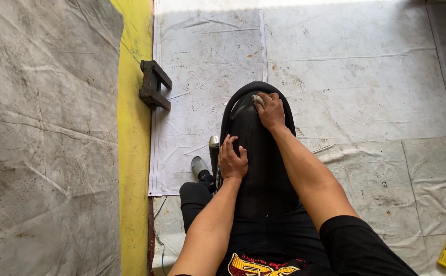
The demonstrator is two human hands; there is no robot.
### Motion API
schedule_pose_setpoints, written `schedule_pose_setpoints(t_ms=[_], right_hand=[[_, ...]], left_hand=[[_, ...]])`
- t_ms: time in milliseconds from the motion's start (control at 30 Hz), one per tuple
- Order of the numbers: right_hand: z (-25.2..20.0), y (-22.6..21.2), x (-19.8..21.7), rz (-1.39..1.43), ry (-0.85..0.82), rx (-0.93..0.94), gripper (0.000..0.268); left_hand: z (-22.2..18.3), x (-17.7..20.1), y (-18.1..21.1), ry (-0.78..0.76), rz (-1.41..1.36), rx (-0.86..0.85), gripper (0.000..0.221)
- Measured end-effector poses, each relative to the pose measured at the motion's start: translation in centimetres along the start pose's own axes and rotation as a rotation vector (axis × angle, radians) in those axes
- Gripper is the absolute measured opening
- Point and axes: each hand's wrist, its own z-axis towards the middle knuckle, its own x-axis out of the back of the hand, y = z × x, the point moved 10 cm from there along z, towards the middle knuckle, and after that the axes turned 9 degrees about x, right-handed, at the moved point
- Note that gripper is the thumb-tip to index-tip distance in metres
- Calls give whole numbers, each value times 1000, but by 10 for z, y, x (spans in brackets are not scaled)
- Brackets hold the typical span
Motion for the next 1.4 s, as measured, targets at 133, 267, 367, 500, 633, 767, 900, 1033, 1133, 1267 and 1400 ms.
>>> schedule_pose_setpoints(t_ms=[133, 267, 367, 500, 633, 767, 900, 1033, 1133, 1267, 1400], right_hand=[[-12, -1, 4, -5, 13, 8, 38], [-39, -25, 20, -5, 125, 231, 36], [-71, -36, 29, -10, 180, 380, 38], [-112, -38, 32, -60, 178, 403, 44], [-154, -37, 41, -22, 162, 358, 45], [-202, -36, 47, 8, 141, 350, 45], [-244, -36, 58, 18, 94, 333, 49], [-250, -27, 49, 14, 23, 289, 53], [-241, -26, 48, -21, 35, 306, 53], [-218, -34, 50, -72, 69, 317, 52], [-189, -33, 45, -102, 54, 310, 52]], left_hand=[[1, 2, 3, -1, -3, 14, 38], [4, 2, 3, 3, 13, 23, 37], [2, 3, 4, -6, 12, 27, 38], [4, 2, 4, -11, 25, 28, 40], [5, -3, 2, -16, 28, 12, 41], [5, -2, 0, -18, 25, 40, 41], [5, -1, 0, -17, 34, 53, 41], [5, -2, -2, -10, 40, 39, 41], [4, -3, 1, -13, 42, 51, 40], [4, 0, 3, -16, 52, 47, 40], [2, 0, 5, -3, 62, 14, 40]])
